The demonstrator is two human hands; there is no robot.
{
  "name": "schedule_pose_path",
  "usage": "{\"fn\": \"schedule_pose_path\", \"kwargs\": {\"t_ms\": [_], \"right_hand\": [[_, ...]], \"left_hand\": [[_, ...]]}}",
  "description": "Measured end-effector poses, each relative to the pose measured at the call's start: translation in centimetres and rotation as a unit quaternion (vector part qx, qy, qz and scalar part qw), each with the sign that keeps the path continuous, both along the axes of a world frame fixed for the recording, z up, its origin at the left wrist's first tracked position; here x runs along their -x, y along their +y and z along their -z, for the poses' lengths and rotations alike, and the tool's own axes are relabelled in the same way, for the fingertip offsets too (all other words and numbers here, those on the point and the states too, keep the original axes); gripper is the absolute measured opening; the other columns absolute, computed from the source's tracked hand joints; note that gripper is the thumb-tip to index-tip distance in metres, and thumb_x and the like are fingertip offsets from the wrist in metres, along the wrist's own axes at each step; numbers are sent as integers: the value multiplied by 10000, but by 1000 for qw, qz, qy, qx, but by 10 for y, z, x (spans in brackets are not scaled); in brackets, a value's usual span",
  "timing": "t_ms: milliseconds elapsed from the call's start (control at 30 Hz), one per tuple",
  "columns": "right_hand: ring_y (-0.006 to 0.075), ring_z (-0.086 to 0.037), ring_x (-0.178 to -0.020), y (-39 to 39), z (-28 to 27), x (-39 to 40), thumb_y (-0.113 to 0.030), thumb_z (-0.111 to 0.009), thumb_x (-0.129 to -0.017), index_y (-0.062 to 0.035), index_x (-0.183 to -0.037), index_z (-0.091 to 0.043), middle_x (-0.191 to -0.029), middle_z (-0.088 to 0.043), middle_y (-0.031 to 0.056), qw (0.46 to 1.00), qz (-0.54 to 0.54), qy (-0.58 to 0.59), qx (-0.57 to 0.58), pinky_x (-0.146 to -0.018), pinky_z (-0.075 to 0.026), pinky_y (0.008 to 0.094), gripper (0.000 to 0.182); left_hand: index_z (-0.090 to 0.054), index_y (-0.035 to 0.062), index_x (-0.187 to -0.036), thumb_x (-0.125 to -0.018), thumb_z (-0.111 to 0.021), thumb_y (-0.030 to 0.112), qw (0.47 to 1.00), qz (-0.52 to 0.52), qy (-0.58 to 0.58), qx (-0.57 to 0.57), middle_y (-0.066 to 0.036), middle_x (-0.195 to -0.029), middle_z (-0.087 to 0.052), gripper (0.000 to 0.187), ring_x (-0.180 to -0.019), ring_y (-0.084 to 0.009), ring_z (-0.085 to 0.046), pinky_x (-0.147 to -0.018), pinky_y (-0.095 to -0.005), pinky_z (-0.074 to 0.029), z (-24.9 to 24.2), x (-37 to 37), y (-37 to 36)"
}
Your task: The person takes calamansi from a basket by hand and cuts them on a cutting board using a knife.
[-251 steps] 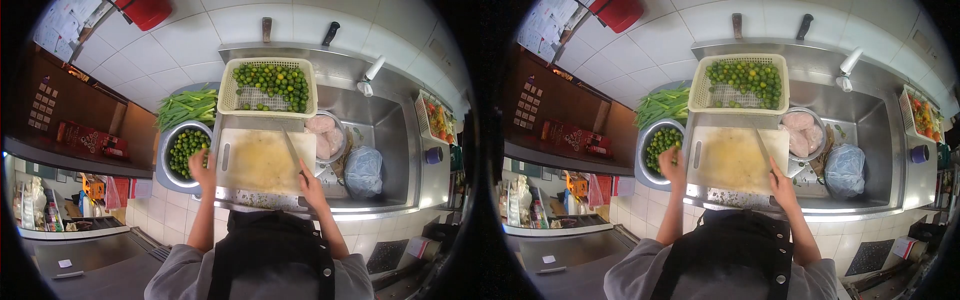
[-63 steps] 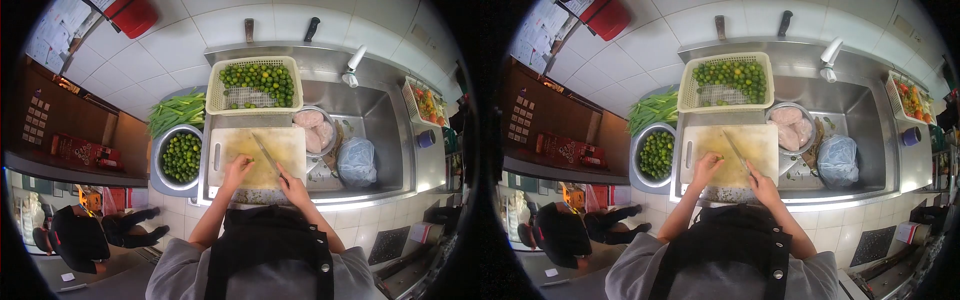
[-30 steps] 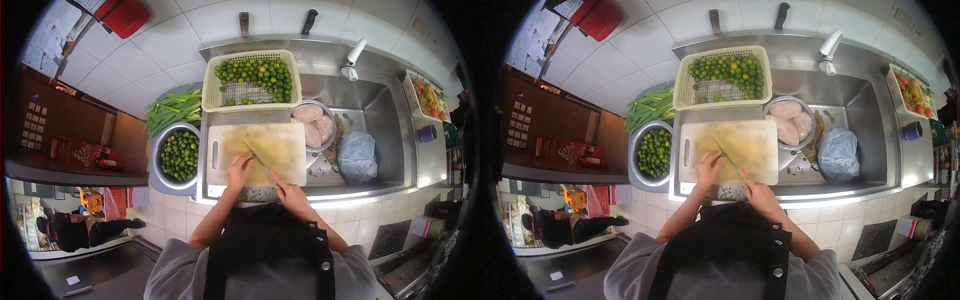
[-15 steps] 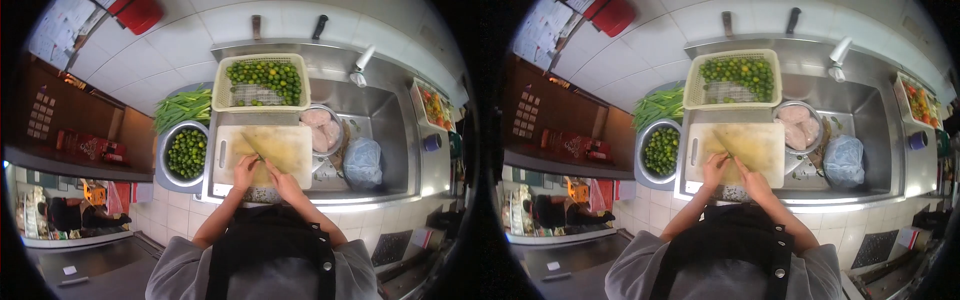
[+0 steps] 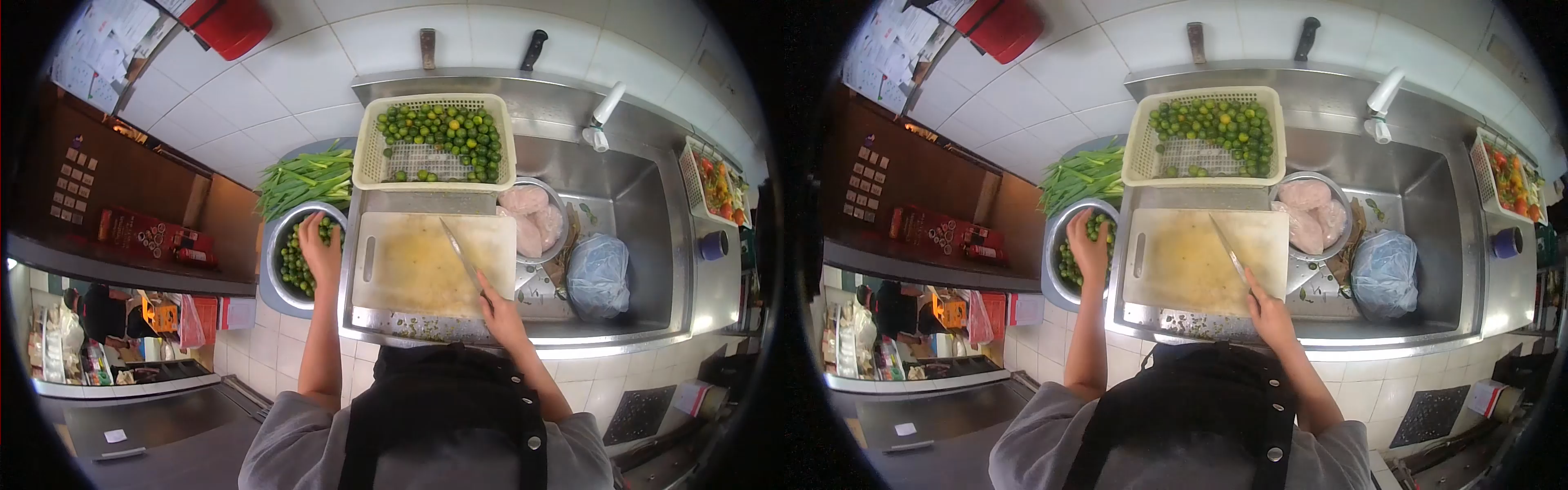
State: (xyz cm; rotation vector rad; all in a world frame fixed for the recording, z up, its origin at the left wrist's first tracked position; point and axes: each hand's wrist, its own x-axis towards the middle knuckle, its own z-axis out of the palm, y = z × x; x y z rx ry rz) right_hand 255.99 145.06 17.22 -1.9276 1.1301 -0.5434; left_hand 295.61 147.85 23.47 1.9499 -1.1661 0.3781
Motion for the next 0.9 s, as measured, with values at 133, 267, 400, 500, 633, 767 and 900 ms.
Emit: {"fn": "schedule_pose_path", "kwargs": {"t_ms": [133, 267, 400, 500, 633, 767, 900], "right_hand": [[467, -660, -717, -1, -2, -5, -184, -604, -979, -290, -1553, -415, -750, -652, 274, 1000, 12, 9, 1, -676, -509, 556, 614], [463, -662, -710, -1, -4, -5, -192, -600, -981, -304, -1555, -409, -746, -655, 267, 1000, 18, 6, 8, -678, -518, 548, 615], [455, -681, -779, -1, -13, -6, -143, -594, -981, -265, -1548, -428, -884, -705, 240, 999, 18, 47, -20, -707, -523, 516, 603], [453, -679, -764, 0, -15, -6, -155, -604, -977, -261, -1542, -438, -876, -702, 248, 998, 31, 38, -24, -699, -523, 513, 598], [450, -677, -746, -1, -14, -6, -161, -609, -975, -259, -1541, -439, -866, -699, 246, 998, 35, 30, -32, -692, -522, 515, 599], [449, -675, -733, -1, -18, -5, -155, -606, -973, -253, -1540, -443, -845, -696, 243, 998, 29, 46, -20, -687, -525, 509, 598], [451, -676, -753, -1, -5, -6, -152, -612, -972, -246, -1543, -440, -861, -700, 240, 999, 25, 25, -4, -698, -531, 493, 604]], "left_hand": [[-703, 20, -1086, -917, -707, 61, 979, 147, 137, -29, -144, -1049, -676, 173, -916, -288, -674, -767, -341, -544, -30, 45, -86], [-738, 52, -1091, -889, -710, 65, 937, 292, 78, -177, -168, -1035, -722, 204, -963, -287, -716, -820, -371, -575, -14, 59, -183], [-746, 74, -1095, -814, -739, 34, 901, 278, -35, -333, -176, -1067, -726, 284, -989, -332, -709, -849, -402, -565, 36, 39, -248], [-759, 119, -1039, -847, -693, 24, 816, 303, -36, -492, -158, -1163, -709, 224, -1067, -356, -682, -895, -441, -561, 44, 27, -266], [-722, 37, -977, -744, -767, -11, 845, 360, -16, -395, -177, -1010, -718, 242, -965, -320, -703, -852, -400, -562, 31, 22, -257], [-641, 20, -1123, -812, -738, -57, 887, 374, 191, -194, -135, -1088, -660, 334, -961, -244, -704, -815, -357, -571, -52, 59, -200], [-556, 22, -1235, -871, -699, -86, 800, 448, 399, -26, -108, -1202, -598, 406, -1053, -229, -696, -846, -351, -580, -68, 73, -131]]}}
